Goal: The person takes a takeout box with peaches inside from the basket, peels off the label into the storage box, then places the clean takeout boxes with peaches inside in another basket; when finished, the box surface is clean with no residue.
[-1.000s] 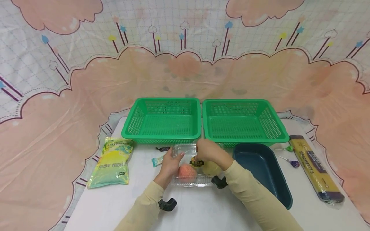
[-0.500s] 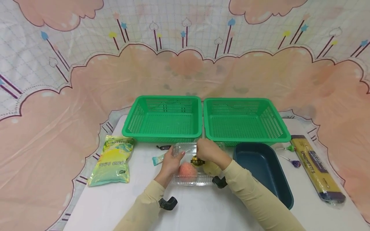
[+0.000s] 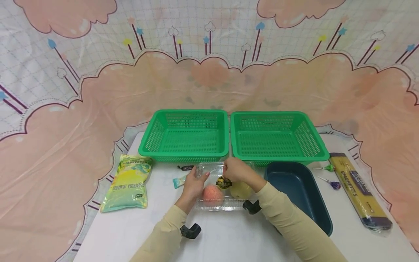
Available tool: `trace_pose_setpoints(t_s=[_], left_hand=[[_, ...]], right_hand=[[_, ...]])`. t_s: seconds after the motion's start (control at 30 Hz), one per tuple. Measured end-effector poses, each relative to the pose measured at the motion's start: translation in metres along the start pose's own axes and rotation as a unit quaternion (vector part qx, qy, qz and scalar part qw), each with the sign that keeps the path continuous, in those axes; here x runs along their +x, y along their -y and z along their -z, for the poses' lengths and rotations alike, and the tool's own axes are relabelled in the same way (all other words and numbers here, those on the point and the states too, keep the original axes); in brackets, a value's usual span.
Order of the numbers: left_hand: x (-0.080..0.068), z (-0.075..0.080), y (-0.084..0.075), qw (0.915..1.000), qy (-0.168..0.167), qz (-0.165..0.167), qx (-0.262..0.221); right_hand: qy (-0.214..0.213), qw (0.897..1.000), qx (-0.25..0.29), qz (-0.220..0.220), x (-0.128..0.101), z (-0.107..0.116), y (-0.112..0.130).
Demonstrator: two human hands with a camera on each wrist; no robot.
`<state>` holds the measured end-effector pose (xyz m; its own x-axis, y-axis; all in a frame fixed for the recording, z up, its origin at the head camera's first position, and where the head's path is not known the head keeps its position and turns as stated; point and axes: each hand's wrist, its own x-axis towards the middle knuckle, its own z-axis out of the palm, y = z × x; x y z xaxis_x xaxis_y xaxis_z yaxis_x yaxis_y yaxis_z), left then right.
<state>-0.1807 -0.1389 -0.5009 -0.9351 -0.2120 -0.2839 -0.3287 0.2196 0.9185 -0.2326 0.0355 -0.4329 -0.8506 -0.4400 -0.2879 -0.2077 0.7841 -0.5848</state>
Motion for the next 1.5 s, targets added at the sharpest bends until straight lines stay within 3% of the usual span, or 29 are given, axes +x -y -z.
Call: trace_pose_setpoints(t_s=[0.3,0.7,1.07,1.33,1.5], left_hand=[[-0.002,0.000,0.000,1.0000,-0.003,0.003,0.003],[-0.002,-0.001,0.000,1.0000,-0.004,0.004,0.006],[0.000,0.001,0.000,1.0000,-0.006,0.001,0.008],[0.000,-0.001,0.001,0.9999,-0.008,-0.001,0.010],[-0.001,-0.001,0.001,0.9999,-0.009,0.000,0.014]], right_hand=[[-0.028,1.000,-0.007,-0.005,-0.001,-0.008,0.001],[-0.063,0.996,-0.061,-0.012,-0.004,-0.015,0.008],[-0.016,0.999,0.047,0.007,-0.002,-0.007,-0.007],[-0.003,0.991,0.135,0.001,-0.006,-0.007,-0.011],[0.026,0.984,0.174,0.008,-0.007,-0.001,-0.014]])
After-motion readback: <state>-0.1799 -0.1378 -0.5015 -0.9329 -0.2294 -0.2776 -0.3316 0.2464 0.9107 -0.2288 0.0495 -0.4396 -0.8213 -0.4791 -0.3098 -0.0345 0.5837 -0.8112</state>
